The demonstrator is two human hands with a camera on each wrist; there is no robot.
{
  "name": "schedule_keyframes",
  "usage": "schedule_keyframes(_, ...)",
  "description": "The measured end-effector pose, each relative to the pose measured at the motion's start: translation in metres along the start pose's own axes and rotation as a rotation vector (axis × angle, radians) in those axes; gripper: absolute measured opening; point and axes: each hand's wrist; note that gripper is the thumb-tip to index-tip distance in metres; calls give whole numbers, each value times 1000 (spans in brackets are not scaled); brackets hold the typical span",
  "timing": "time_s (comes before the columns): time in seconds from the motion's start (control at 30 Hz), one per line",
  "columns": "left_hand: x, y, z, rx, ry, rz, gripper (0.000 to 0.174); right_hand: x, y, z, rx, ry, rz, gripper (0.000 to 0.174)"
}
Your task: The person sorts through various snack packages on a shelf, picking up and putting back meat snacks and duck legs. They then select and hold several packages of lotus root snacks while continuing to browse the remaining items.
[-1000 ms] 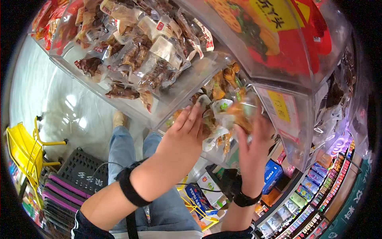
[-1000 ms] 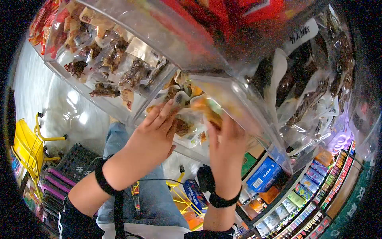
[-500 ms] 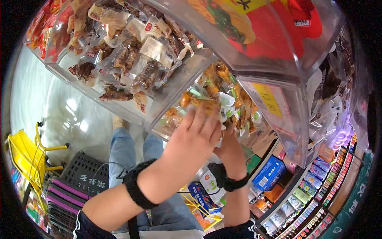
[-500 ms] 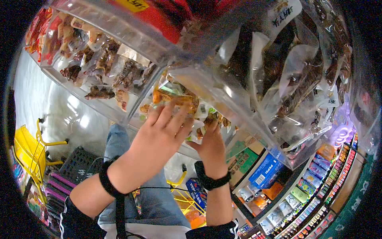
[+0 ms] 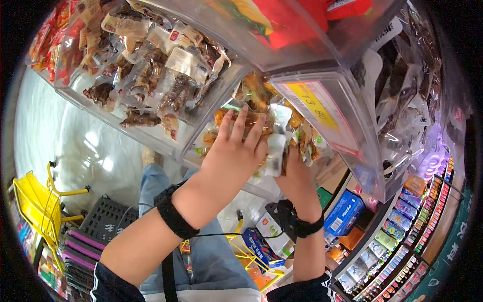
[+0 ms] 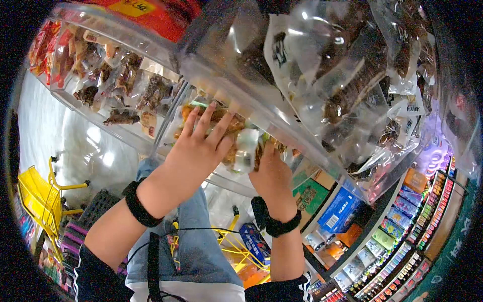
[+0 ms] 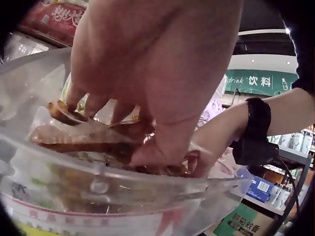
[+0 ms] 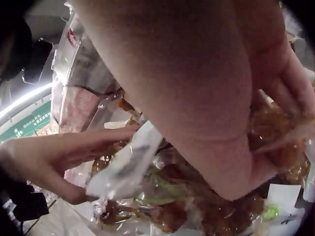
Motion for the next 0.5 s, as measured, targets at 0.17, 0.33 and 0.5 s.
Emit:
schedule_keyframes(0.17, 10, -8, 6, -40, 175, 18, 24, -12, 48, 33, 62, 8, -124, 46)
schedule_keyframes(0.33, 20, -12, 35, 45, 322, 79, 33, -21, 78, 50, 135, -323, 9, 48)
schedule_keyframes(0.5, 26, -9, 39, 90, 410, 76, 36, -14, 81, 43, 31, -238, 96, 54)
Point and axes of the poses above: each hand's wrist, its own y-axis away from the middle knuckle, its own z-axis out of the back of the hand, x = y × z, and after that the axes turned 6 degrees about y, right-handed
